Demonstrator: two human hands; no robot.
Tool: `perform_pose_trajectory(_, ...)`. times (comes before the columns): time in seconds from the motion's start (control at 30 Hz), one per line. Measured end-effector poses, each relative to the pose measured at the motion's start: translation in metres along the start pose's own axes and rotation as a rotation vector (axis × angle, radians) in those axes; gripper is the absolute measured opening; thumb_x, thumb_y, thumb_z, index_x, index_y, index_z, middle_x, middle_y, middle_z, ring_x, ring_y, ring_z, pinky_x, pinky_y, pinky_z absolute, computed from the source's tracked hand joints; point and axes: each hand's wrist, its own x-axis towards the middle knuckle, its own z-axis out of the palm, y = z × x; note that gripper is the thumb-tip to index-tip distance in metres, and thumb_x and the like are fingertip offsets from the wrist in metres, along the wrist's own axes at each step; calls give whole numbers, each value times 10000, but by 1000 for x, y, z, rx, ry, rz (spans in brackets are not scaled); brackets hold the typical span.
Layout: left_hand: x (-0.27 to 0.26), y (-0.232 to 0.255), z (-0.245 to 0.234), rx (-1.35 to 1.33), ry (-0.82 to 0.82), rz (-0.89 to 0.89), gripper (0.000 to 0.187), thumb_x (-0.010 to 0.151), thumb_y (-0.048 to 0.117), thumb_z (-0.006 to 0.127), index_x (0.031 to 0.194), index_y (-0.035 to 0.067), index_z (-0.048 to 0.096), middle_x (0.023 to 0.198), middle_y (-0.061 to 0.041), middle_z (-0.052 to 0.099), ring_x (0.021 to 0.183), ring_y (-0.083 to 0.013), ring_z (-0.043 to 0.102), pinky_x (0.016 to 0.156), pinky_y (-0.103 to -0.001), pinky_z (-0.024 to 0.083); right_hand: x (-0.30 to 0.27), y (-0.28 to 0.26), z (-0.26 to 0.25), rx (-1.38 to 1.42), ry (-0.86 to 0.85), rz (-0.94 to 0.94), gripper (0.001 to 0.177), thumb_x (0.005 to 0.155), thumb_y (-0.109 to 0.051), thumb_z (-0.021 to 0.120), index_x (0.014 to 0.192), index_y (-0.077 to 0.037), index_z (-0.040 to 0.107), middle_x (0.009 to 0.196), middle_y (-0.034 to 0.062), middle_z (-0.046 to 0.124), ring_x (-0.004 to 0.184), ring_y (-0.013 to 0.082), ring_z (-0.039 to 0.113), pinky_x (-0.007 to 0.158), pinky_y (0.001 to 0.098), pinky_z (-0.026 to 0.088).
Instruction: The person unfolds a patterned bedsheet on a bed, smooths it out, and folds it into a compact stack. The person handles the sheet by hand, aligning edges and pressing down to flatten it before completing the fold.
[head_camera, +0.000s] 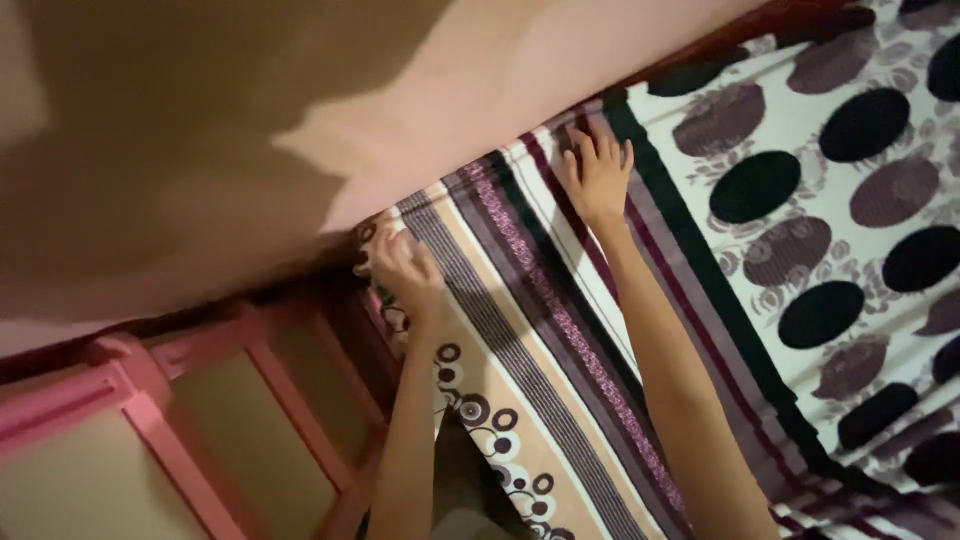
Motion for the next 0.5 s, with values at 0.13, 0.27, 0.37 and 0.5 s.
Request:
perform_pose_trajectory(0.13, -2, 70, 18, -68, -237, 267, 263, 1008, 280, 598, 1220, 126, 618, 1316, -151, 553, 1196, -348, 583, 1006, -474, 452, -7, 43, -19, 85, 21, 107, 315, 1108, -422, 430, 1369, -278, 531, 1506, 19, 426, 1387, 247, 415, 1163, 572, 238)
perform_pose_trajectory(0.27, -8, 145, 66, -260, -380, 366, 121, 1016, 186, 594, 1095, 103, 630, 1172, -110, 588, 1043, -329, 629, 889, -432, 519, -18, 92, -45, 71, 121, 207, 262, 1111, -338, 475, 1333, -239, 574, 1496, 58, 407, 1383, 286, 417, 1127, 575, 298)
perform_pose_trajectory(0.37, -6, 193, 112, -342, -473, 464, 77, 983, 132, 634, 1059, 116, 627, 1090, -83, 596, 1004, -307, 644, 872, -420, 531, -28, 145, -46, 30, 197, 321, 285, 1115, -351, 463, 1368, -254, 553, 1497, 75, 407, 1372, 302, 418, 1138, 561, 272)
perform_pose_trajectory(0.5, -13, 251, 182, -390, -561, 516, 66, 1000, 142, 613, 1056, 115, 635, 1077, -69, 590, 993, -276, 648, 873, -389, 544, -43, 206, -43, -69, 299, 454, 292, 1112, -365, 488, 1363, -235, 559, 1508, 103, 421, 1390, 307, 405, 1128, 548, 263)
